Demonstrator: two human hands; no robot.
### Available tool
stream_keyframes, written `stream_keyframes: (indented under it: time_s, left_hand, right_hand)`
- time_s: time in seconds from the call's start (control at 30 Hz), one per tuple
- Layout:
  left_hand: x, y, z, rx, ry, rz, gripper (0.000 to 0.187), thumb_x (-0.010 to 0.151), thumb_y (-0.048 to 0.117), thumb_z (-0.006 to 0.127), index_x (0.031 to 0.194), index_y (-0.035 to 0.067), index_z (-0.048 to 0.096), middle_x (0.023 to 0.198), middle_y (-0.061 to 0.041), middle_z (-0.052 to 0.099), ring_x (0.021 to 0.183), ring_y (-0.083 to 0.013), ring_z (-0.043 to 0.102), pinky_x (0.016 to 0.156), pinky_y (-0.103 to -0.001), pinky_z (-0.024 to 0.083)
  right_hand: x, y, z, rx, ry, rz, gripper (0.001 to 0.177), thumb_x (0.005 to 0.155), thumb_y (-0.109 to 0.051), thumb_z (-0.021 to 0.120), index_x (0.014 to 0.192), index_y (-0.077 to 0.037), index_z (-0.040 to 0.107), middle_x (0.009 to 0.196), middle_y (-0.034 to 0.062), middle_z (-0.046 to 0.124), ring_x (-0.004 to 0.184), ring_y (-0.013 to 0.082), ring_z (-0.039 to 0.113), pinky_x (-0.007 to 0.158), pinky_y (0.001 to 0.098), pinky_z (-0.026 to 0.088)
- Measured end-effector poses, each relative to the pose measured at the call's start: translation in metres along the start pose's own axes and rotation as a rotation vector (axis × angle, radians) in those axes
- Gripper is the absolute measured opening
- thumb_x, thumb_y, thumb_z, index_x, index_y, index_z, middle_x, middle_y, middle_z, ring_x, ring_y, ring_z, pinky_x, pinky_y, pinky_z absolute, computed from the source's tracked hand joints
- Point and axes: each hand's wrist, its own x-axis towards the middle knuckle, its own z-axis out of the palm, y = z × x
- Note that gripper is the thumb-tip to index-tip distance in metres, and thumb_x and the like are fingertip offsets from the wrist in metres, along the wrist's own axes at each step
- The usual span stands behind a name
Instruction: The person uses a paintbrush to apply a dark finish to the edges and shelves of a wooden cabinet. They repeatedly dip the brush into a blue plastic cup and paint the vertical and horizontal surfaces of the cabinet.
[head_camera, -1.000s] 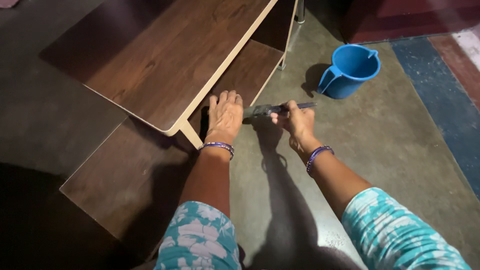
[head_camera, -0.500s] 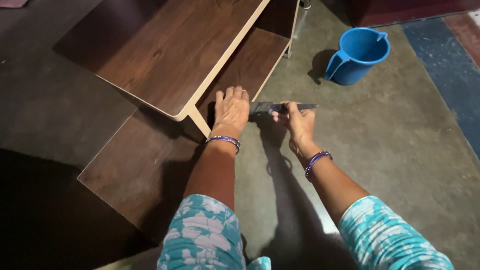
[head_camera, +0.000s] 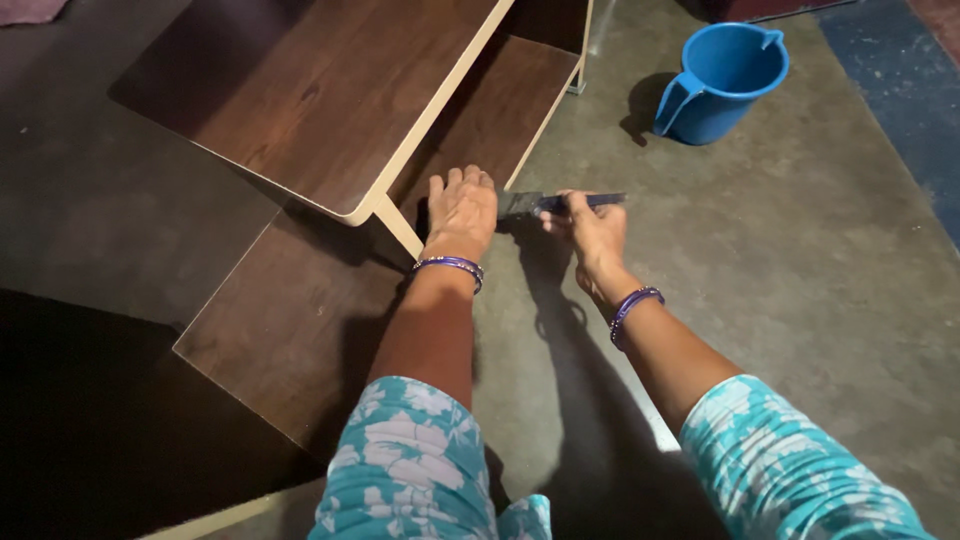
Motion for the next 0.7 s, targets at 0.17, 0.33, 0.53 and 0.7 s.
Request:
stream_keyframes:
  time_s: [0.17,0.33,0.53,0.7]
  left_hand:
    - [-0.003,0.004,-0.007,0.029,-0.037,-0.002,0.038,0.096,0.013,0.053,0.132,0.007,0.063,0.133,-0.007,0.059,0.127,-0.0269,0.052,0.108,-0.050,0.038]
    - [-0.007,0.004,-0.011,-0.001,-0.020,0.008,0.034,0.098,0.013,0.052,0.129,0.006,0.066,0.133,-0.008,0.060,0.127,-0.0276,0.052,0.108,-0.050,0.039]
    - [-0.010,0.004,-0.023,0.001,-0.108,-0.006,0.032,0.096,0.013,0.054,0.125,0.007,0.068,0.135,-0.008,0.059,0.128,-0.0285,0.051,0.108,-0.050,0.038]
    - [-0.015,0.005,-0.038,0.022,-0.157,0.007,0.033,0.095,0.011,0.057,0.125,0.008,0.068,0.137,-0.008,0.058,0.131,-0.0282,0.050,0.108,-0.049,0.039]
  right_hand:
    - [-0.002,-0.003,-0.003,0.041,0.112,-0.022,0.018,0.100,-0.014,0.060,0.106,0.002,0.066,0.089,0.0161,0.074,0.071,0.0195,0.075,0.058,0.0258,0.058]
    - [-0.005,0.014,0.003,0.098,0.025,-0.044,0.017,0.098,-0.010,0.060,0.104,0.005,0.066,0.089,0.0160,0.073,0.070,0.0202,0.075,0.060,0.0268,0.063]
    - [-0.026,0.014,-0.001,-0.031,-0.011,0.069,0.021,0.098,-0.009,0.060,0.099,0.009,0.069,0.085,0.0195,0.074,0.067,0.0231,0.075,0.057,0.0286,0.062]
    - [-0.022,0.012,-0.005,0.118,0.068,0.028,0.021,0.099,-0.012,0.061,0.101,0.008,0.067,0.087,0.0164,0.074,0.069,0.0211,0.076,0.059,0.0278,0.064]
